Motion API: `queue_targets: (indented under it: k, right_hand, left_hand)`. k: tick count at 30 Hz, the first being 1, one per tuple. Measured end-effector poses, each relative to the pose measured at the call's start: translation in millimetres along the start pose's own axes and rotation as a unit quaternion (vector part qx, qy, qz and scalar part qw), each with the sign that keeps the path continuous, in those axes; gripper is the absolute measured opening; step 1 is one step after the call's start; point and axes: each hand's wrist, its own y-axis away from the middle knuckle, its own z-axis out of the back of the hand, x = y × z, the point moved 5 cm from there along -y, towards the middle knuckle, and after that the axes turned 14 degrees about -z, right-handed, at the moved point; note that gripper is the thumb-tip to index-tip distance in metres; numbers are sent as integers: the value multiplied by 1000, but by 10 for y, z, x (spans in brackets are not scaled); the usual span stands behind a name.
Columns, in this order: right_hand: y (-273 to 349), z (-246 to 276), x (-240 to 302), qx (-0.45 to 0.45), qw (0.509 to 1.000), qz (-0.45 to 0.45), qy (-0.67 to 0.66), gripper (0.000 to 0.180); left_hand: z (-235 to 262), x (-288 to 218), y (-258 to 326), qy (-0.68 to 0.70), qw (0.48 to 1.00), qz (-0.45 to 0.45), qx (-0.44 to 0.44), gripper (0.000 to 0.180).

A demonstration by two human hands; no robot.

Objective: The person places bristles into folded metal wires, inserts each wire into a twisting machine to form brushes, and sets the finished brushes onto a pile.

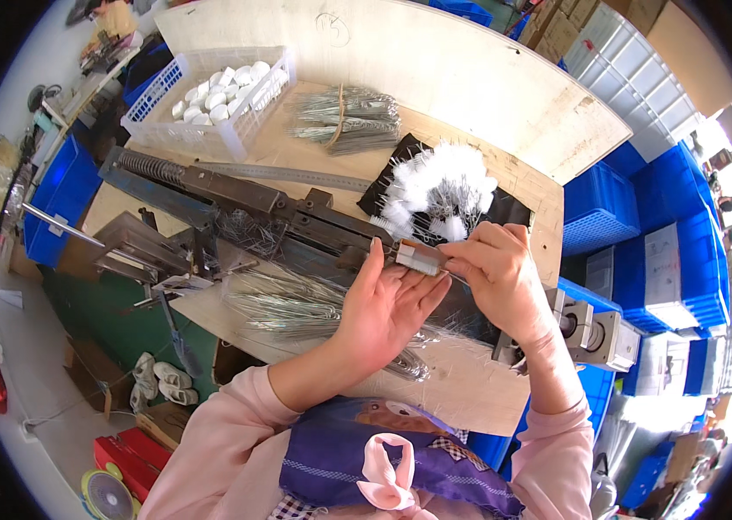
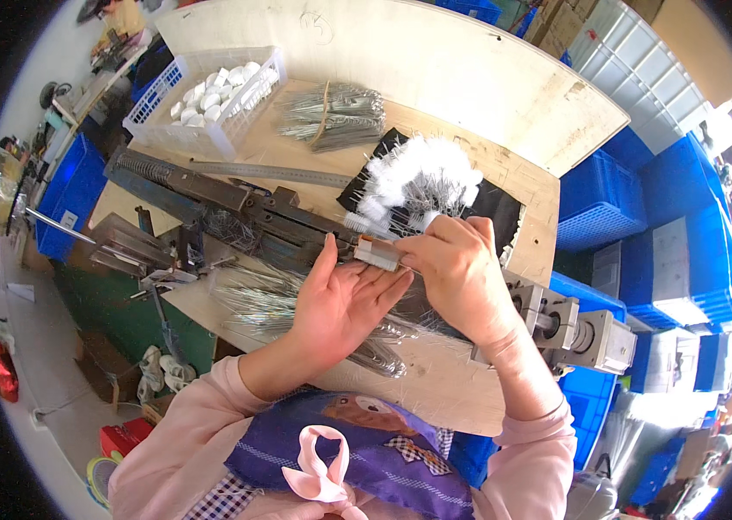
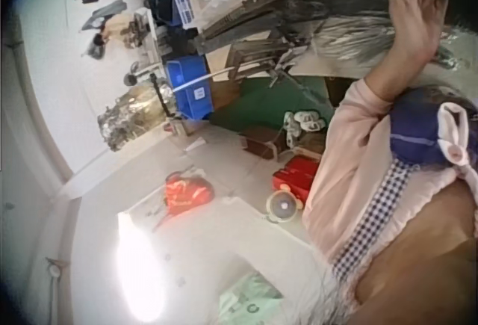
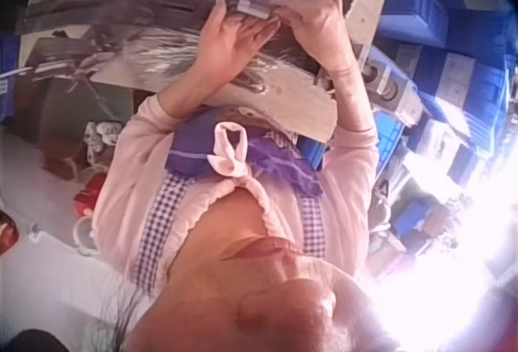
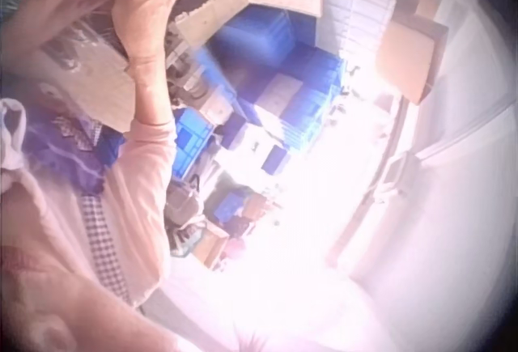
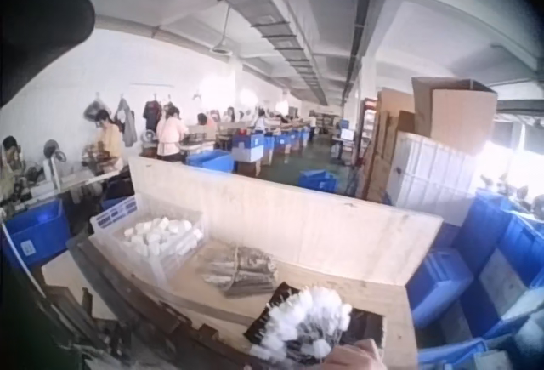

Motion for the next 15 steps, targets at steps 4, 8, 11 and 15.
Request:
queue_targets:
  k: [4,8,11,15]
  right_hand:
    - [69,64,262,-38,996,80,-15,22]
    - [-12,24,200,-60,997,53,-22,21]
    - [59,223,262,-10,994,-94,-59,27]
    - [147,-113,329,91,983,-75,142,36]
  left_hand:
    - [52,31,-9,48,999,17,5,67]
    - [48,-20,17,77,995,39,50,70]
    - [-41,-110,60,-13,1000,-13,7,73]
    - [-51,-137,40,101,990,17,97,57]
